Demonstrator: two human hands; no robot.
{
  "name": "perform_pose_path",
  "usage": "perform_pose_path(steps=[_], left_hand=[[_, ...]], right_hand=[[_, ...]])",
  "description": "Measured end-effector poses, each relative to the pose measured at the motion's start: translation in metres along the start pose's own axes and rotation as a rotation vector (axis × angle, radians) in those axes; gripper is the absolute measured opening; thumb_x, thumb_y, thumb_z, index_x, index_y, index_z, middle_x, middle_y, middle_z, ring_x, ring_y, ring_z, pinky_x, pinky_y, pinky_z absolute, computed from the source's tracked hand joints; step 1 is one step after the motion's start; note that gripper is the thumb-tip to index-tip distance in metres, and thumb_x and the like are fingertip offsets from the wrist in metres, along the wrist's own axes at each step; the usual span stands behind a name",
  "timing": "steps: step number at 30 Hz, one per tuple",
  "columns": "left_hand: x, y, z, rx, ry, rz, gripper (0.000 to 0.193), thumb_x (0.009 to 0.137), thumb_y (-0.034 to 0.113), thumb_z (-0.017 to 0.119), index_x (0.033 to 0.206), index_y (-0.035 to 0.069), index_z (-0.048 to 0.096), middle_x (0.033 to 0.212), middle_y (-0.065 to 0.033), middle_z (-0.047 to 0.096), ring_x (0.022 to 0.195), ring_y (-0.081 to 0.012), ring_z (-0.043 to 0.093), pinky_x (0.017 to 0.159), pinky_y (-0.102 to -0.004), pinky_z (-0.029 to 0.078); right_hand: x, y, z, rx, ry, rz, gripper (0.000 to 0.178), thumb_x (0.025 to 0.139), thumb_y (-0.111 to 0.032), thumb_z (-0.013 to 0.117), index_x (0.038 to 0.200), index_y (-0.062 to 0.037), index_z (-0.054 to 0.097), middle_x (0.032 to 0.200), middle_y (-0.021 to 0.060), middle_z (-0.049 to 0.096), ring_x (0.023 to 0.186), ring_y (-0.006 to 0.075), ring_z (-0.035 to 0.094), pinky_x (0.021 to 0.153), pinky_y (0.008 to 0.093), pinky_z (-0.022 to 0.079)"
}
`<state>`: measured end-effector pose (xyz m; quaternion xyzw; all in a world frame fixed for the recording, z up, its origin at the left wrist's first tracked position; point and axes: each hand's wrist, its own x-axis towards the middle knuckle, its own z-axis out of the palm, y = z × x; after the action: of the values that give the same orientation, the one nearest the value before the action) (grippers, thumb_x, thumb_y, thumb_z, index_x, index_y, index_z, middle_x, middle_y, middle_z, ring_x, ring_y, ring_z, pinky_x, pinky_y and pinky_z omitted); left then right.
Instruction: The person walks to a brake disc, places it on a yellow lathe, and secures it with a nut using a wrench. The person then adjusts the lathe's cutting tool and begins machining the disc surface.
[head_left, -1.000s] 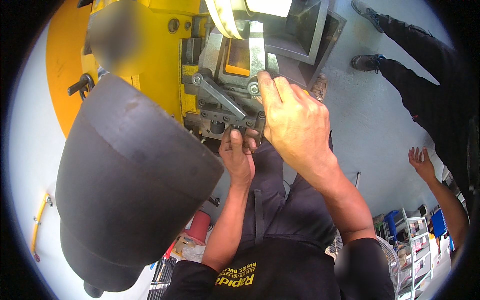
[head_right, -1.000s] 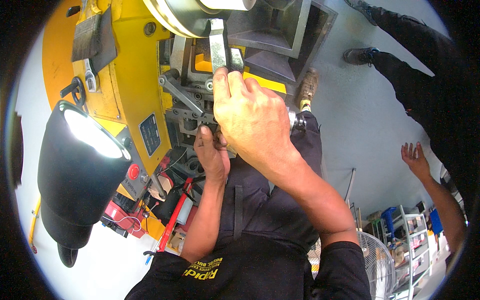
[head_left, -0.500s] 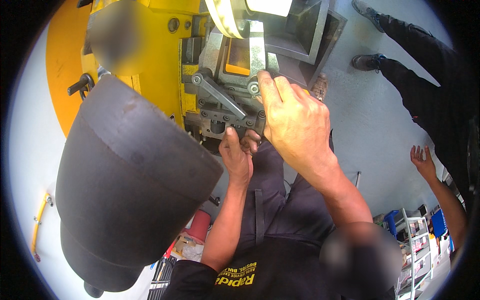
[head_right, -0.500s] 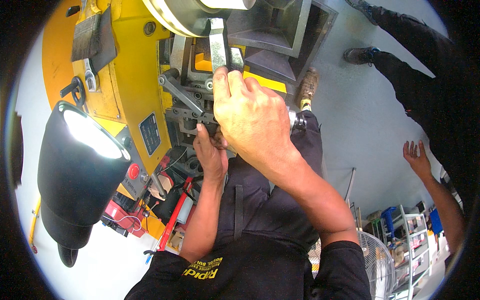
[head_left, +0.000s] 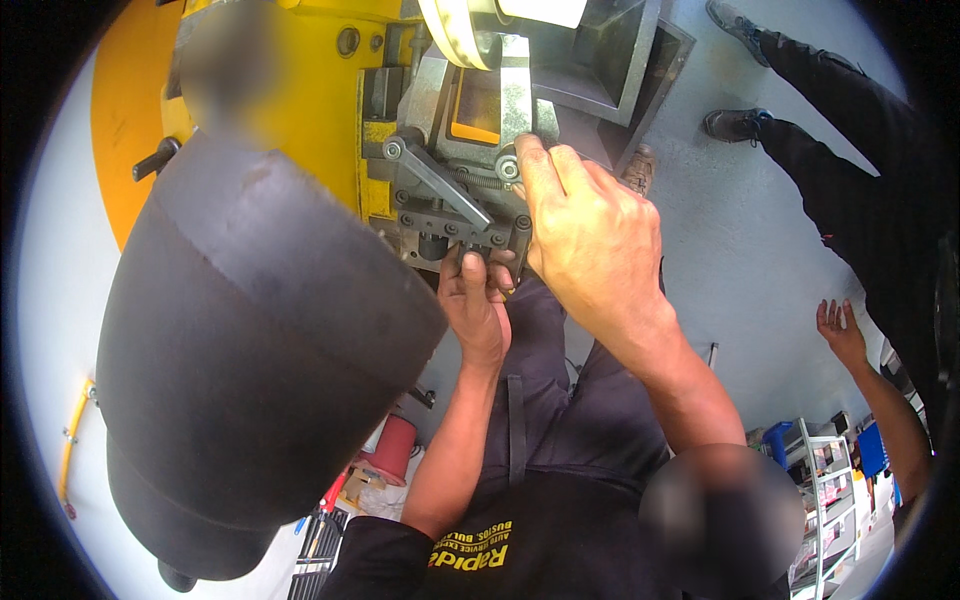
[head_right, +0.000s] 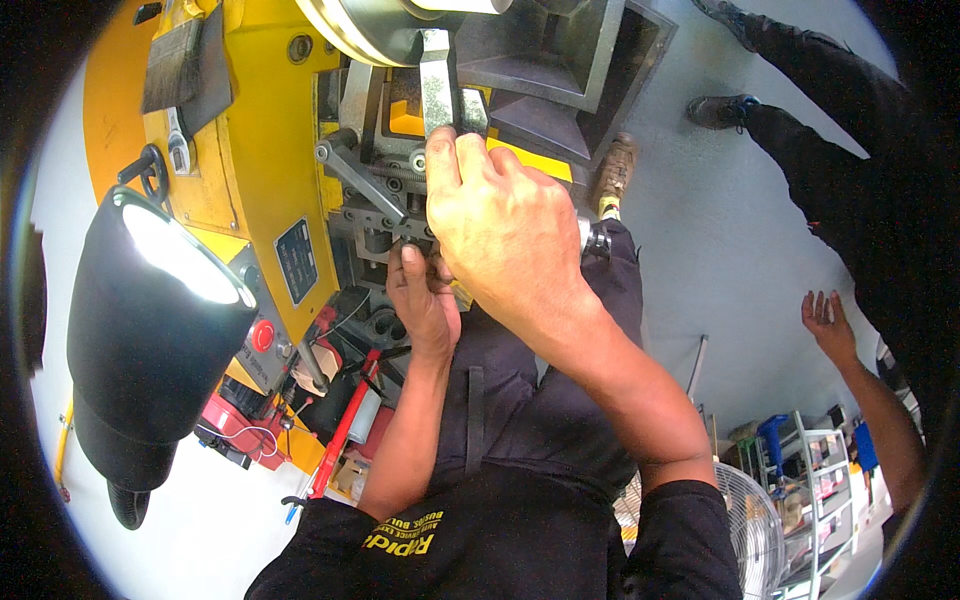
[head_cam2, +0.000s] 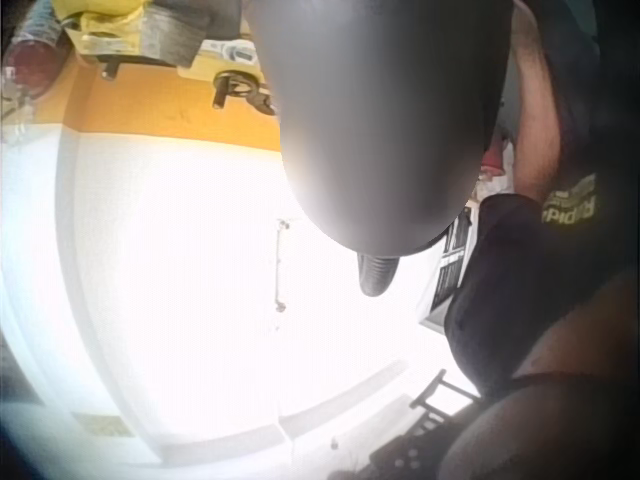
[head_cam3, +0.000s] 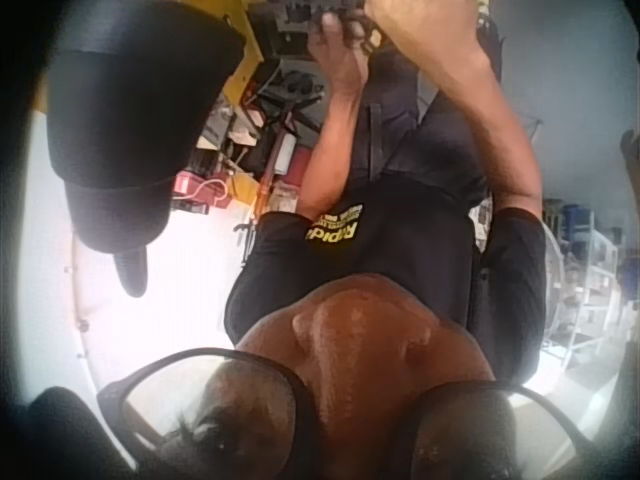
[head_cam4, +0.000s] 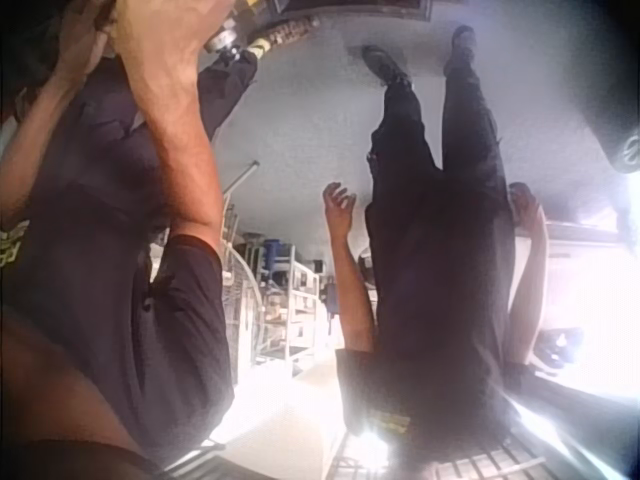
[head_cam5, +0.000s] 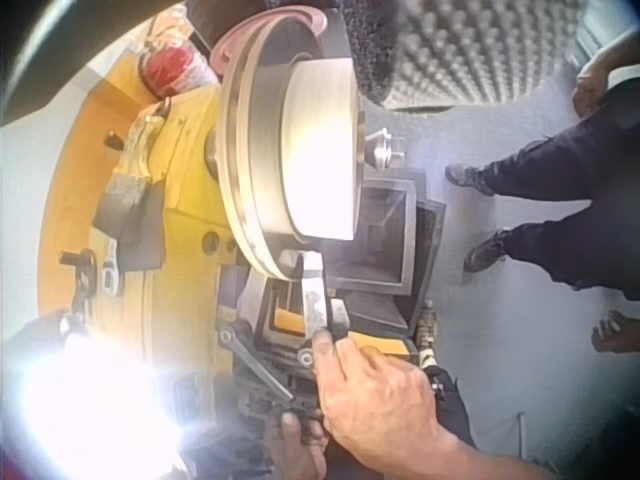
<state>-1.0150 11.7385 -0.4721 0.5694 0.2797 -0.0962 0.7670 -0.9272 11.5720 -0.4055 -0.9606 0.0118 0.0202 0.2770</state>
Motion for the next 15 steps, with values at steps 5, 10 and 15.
perform_pose_path(steps=[5,10,15], left_hand=[[0.0013,0.002,-0.0003,0.057,0.004,-0.025,0.043,0.108,0.043,0.055,0.118,0.002,0.061,0.092,-0.0091,0.071,0.068,-0.0093,0.059,0.063,-0.0218,0.046],[0.0031,0.0045,-0.0025,0.063,-0.017,-0.081,0.048,0.109,0.048,0.051,0.116,0.002,0.062,0.089,-0.0086,0.07,0.064,-0.0091,0.058,0.058,-0.0213,0.045],[0.0009,0.0034,-0.0007,-0.036,-0.006,-0.067,0.041,0.109,0.042,0.055,0.119,0.002,0.06,0.093,-0.0084,0.071,0.068,-0.0086,0.059,0.063,-0.0218,0.046]], right_hand=[[-0.0002,0.0024,-0.0016,-0.047,-0.047,-0.053,0.047,0.08,-0.016,0.071,0.121,0.0033,0.062,0.091,0.0076,0.064,0.084,0.0205,0.072,0.065,0.0333,0.06],[-0.0004,0.0029,-0.0004,-0.048,-0.047,-0.052,0.046,0.08,-0.016,0.071,0.121,0.0033,0.062,0.09,0.0074,0.064,0.084,0.0207,0.072,0.063,0.0334,0.06],[-0.0004,0.0004,-0.001,-0.019,-0.025,-0.013,0.04,0.084,-0.012,0.071,0.122,-0.0018,0.064,0.09,0.0074,0.062,0.081,0.023,0.07,0.066,0.0363,0.058]])
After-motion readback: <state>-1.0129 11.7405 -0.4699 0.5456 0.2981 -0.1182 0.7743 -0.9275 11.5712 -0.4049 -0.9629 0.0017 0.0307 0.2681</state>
